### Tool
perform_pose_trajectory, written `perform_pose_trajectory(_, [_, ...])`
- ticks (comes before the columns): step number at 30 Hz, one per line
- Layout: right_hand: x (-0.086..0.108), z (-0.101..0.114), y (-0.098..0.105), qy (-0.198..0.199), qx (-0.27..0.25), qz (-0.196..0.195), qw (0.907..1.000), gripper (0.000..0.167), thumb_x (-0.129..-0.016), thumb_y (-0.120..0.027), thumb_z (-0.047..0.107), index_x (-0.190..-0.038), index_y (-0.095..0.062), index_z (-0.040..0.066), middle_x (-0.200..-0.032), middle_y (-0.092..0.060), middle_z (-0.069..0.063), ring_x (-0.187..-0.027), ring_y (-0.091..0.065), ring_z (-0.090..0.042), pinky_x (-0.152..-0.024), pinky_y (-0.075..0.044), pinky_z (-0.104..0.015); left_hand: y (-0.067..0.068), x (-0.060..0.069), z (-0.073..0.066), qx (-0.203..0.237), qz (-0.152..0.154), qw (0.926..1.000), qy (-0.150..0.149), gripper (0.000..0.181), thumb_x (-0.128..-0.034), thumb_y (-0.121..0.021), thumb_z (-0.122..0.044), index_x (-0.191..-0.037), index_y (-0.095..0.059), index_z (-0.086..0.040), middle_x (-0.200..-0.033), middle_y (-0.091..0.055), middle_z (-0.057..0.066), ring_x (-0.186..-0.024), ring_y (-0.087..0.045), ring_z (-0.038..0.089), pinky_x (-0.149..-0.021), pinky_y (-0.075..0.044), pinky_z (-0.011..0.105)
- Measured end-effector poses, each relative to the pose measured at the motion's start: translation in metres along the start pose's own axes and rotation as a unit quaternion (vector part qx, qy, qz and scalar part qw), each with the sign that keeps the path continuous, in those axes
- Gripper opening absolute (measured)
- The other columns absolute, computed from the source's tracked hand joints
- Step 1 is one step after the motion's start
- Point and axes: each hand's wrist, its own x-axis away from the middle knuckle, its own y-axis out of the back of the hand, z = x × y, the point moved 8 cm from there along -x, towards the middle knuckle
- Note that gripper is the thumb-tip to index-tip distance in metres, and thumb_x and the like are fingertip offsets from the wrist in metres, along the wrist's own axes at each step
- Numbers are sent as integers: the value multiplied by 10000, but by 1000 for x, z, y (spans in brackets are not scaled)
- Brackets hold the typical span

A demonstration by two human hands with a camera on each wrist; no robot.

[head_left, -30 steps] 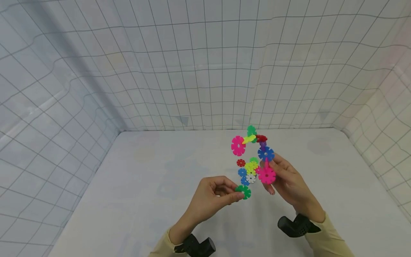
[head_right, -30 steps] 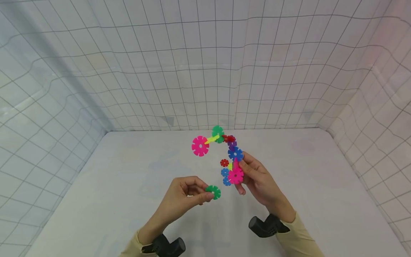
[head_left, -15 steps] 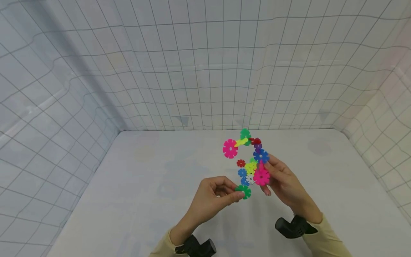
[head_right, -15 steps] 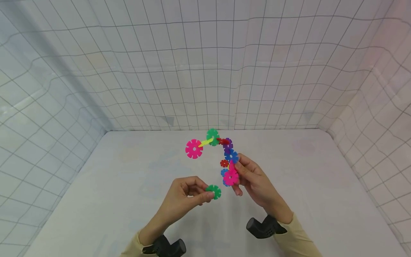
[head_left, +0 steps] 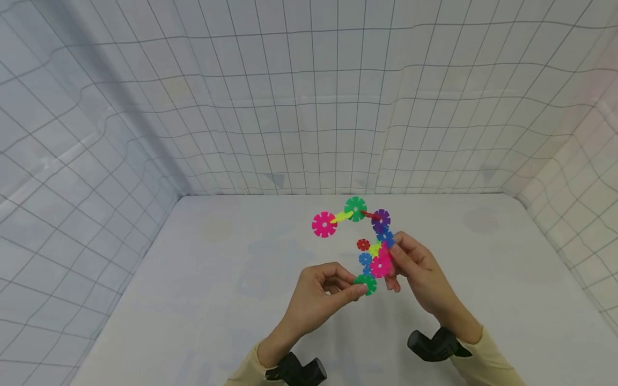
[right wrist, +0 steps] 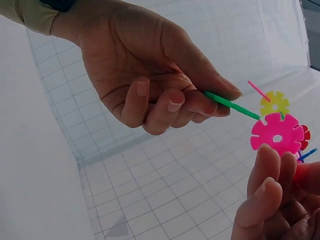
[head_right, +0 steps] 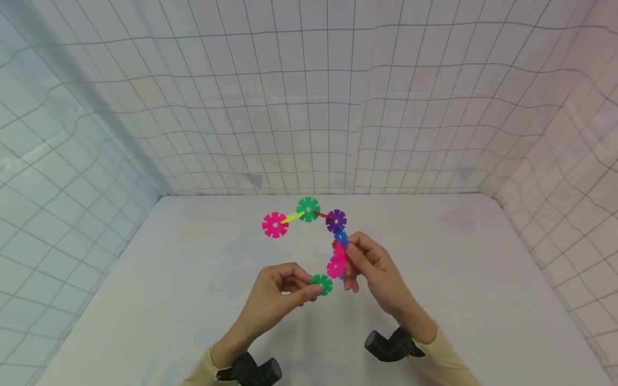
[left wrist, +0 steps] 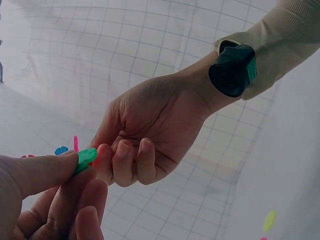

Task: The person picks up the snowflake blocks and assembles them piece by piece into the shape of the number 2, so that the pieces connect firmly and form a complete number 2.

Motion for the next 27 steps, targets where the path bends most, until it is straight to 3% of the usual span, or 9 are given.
perform_pose_trajectory(8, [2, 5, -2, 345, 335, -329, 9983, 170, -1018, -317, -21, -1019, -485, 5, -679, -513, -99, -534, -536, -201, -457, -466, -285, 2, -1, -1, -63, -152, 9998, -93, 109, -824, -751, -130, -822, -679, -48, -745, -698, 41, -608, -649, 163, -539, -517, 308])
perform_pose_trajectory(11, [3, 7, -3, 488, 539, -516, 9960, 153, -1008, -328, -46, -1008, -480, -29, -667, -515, -101, -520, -537, -192, -443, -461, -288, 3, 1, -13, -142, -276, 9994, -136, 89, -821, -743, -78, -807, -673, -25, -732, -696, 64, -597, -642, 140, -528, -513, 302])
perform_pose_trajectory(15, [5, 10, -4, 606, 789, -683, 9927, 135, -996, -348, -69, -995, -482, -48, -659, -528, -102, -514, -539, -178, -425, -452, -294, 4, 1, -19, -273, -474, 9982, -263, 76, -808, -743, -31, -793, -670, -11, -715, -692, 73, -580, -637, 128, -511, -511, 303])
perform_pose_trajectory(17, [5, 11, -4, 606, 963, -724, 9909, 136, -991, -362, -71, -992, -493, -32, -669, -541, -91, -519, -545, -174, -424, -452, -294, 6, 1, -13, -316, -577, 9972, -365, 74, -799, -748, -19, -794, -674, -12, -715, -693, 67, -578, -641, 134, -510, -518, 311])
perform_pose_trajectory(23, [7, 16, -5, 725, 1627, -603, 9822, 168, -956, -410, -112, -966, -515, 18, -699, -572, -60, -544, -567, -162, -443, -466, -285, 11, 3, -11, -346, -865, 9929, -733, 88, -787, -763, -25, -793, -676, -30, -723, -691, 55, -580, -643, 132, -508, -522, 317])
perform_pose_trajectory(27, [8, 21, -9, 1061, 2199, -422, 9688, 174, -935, -440, -122, -927, -508, 37, -688, -571, -10, -553, -555, -125, -458, -458, -268, 11, 4, -13, -219, -912, 9901, -1043, 84, -804, -756, -60, -790, -674, -48, -714, -687, 50, -579, -644, 143, -495, -513, 318])
